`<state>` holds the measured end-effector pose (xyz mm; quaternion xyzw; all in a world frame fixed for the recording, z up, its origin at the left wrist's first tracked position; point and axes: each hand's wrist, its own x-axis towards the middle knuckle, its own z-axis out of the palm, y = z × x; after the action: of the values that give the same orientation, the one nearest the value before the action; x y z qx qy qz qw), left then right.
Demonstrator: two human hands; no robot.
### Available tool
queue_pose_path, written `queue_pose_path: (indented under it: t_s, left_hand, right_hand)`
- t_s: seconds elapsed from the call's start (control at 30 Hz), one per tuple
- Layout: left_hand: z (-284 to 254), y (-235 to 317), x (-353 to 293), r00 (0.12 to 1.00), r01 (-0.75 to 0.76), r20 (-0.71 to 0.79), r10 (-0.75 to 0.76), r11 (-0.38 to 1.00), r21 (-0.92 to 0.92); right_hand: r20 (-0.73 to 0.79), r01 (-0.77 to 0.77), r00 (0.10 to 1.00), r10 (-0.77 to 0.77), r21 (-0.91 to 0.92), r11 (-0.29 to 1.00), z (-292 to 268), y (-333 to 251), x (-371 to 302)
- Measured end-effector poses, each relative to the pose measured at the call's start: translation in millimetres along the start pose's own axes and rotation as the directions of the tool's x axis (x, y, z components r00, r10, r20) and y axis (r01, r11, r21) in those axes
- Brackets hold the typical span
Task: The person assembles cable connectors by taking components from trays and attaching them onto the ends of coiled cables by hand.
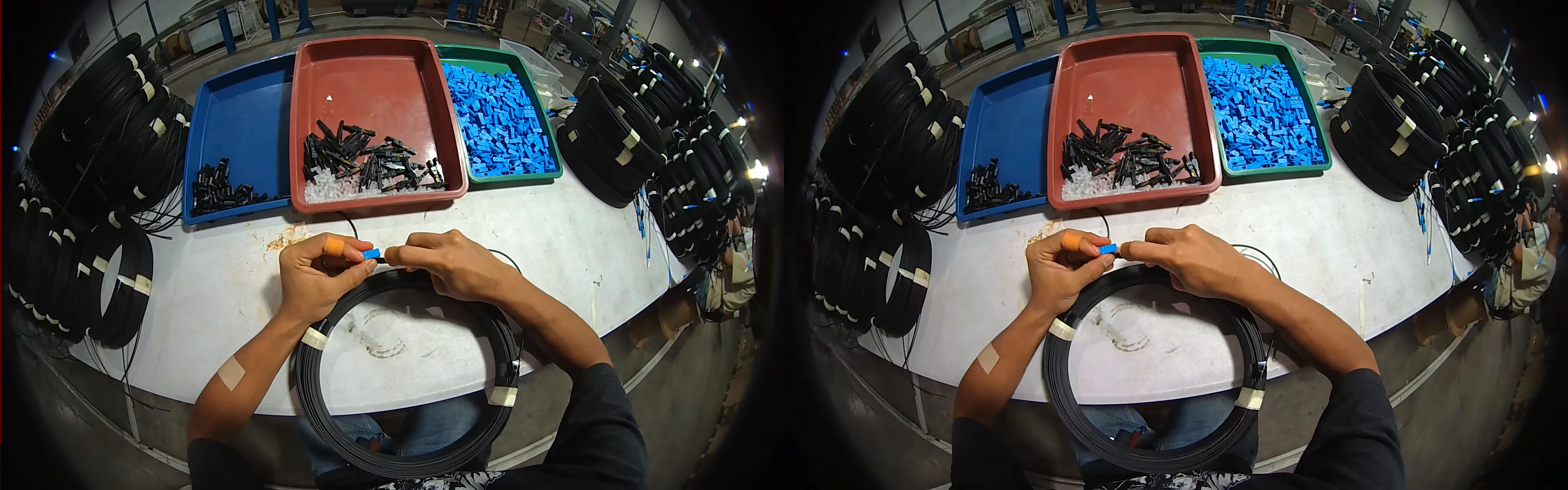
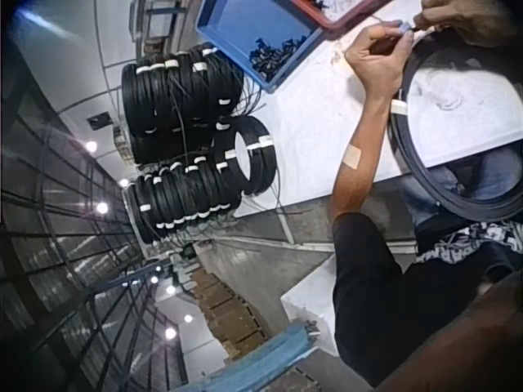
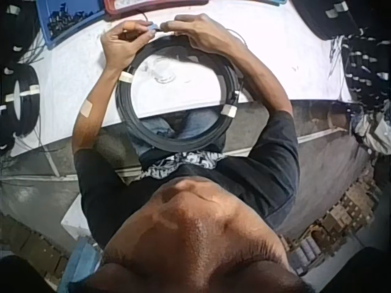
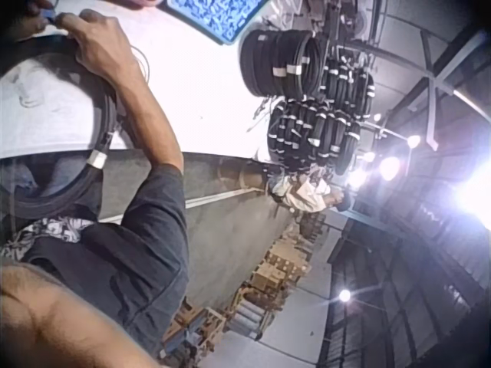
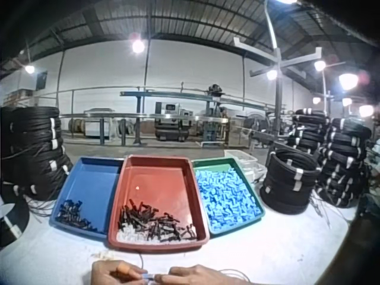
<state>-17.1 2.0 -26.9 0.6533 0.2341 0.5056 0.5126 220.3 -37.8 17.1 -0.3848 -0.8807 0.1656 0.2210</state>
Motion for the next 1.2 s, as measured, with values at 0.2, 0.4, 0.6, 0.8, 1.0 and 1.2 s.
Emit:
queue_pose_path:
  t_s: [0.2, 0.4, 0.6, 0.8, 1.0, 1.2]
  left_hand:
    - [3, 2, 1, 1.000, 0.021, -0.003, -0.021, 1.000, -0.005]
    - [4, 4, 0, 0.999, 0.019, -0.025, -0.019, 1.000, -0.011]
    - [0, 1, 0, 1.000, -0.020, 0.012, 0.020, 1.000, -0.007]
    - [2, 2, -4, 1.000, -0.012, -0.023, 0.011, 1.000, -0.025]
    - [3, 5, 0, 0.993, -0.033, -0.110, 0.042, 0.996, 0.081]
    - [4, 12, 2, 0.997, -0.038, -0.062, 0.050, 0.983, 0.179]
  right_hand:
    - [-0.038, 0.019, 0.999, -0.018, 0.019, 1.000, 3, 3, -3]
    - [-0.070, 0.060, 0.996, -0.061, -0.009, 0.998, 1, 3, -3]
    - [-0.052, 0.061, 0.997, -0.062, -0.028, 0.998, 3, 5, -4]
    - [-0.128, 0.046, 0.990, -0.057, -0.084, 0.995, 9, 9, -6]
    - [-0.467, 0.017, 0.884, -0.033, -0.040, 0.999, 18, 14, -7]
    - [-0.474, 0.055, 0.876, -0.085, -0.077, 0.996, 14, 13, -5]
